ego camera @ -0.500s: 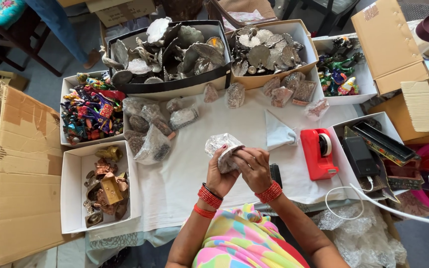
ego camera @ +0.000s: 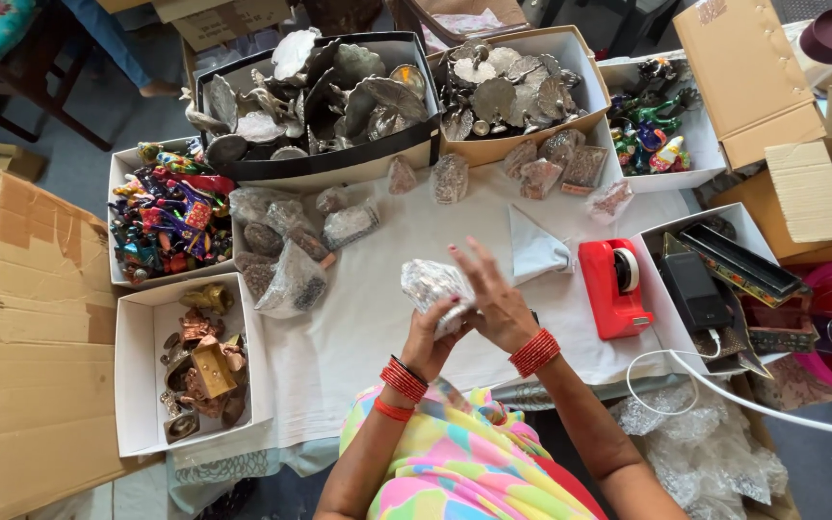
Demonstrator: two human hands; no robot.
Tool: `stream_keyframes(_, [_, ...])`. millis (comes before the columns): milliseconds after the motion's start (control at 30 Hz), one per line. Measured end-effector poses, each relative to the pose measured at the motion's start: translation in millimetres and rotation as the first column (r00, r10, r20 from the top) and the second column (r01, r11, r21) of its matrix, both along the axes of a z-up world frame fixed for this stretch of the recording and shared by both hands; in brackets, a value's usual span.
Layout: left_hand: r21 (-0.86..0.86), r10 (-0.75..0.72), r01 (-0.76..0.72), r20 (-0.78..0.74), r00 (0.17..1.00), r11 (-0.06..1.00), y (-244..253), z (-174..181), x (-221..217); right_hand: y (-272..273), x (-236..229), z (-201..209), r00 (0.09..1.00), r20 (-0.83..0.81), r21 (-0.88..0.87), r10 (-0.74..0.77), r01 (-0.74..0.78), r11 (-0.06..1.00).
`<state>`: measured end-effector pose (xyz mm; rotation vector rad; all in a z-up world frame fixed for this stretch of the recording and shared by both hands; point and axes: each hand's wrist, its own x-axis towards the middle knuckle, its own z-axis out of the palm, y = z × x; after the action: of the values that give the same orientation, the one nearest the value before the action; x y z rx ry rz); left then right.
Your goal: The person unwraps a small copper-colored decorative item from bubble wrap and places it on a white cloth. They then use a small black brush to clean the surface of the item, turning it over to reach different sides.
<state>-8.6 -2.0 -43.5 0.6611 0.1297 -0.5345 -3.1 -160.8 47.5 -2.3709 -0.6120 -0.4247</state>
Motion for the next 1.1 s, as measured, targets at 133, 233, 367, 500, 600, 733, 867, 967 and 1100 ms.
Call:
stream_keyframes(133, [0.071,0.025,-0.024,-0.008,1.0,0.997,-5,21,-8,-2,-5,-38,0.979,-0.184,0.068,0.082,-0.07,0.995])
stream_keyframes(233, [0.077,0.073,-0.075,0.032,0.997,0.994,-8,26,-13,5,-17,-65,0.992,-0.124,0.168,0.008,0.013,0.986])
stream_keyframes(367, [0.174,0.014,-0.051,0.212,0.977,0.983,-7,37,-9,13,-26,-69,0.977,0.11,0.265,-0.181,0.147,0.953])
stream_keyframes(500, [0.349,0.017,-0.156,0.371,0.929,0.924,-7,58,-9,13,-26,-57,0.929,0.296,0.307,-0.223,0.128,0.943])
stream_keyframes(600, [0.358,-0.073,-0.076,0.385,0.92,0.931,-2,69,-10,11,-25,-68,0.91,0.344,0.321,-0.23,0.116,0.94])
stream_keyframes(733, [0.542,-0.094,-0.328,0.61,0.787,0.774,-2,42,-20,9,-22,-78,0.897,0.371,0.339,-0.241,0.11,0.934])
stream_keyframes(867, [0.555,-0.124,-0.265,0.566,0.815,0.789,-4,84,-25,0,-17,-95,0.861,0.448,0.329,-0.24,0.091,0.94])
stream_keyframes(967, [0.593,-0.141,-0.269,0.553,0.821,0.759,-7,77,-25,-9,-14,-127,0.86,0.457,0.299,-0.225,0.09,0.95])
stream_keyframes(1100, [0.5,-0.03,-0.243,0.477,0.878,0.831,-11,38,-22,-6,-18,-123,0.914,0.33,0.295,-0.236,0.138,0.945])
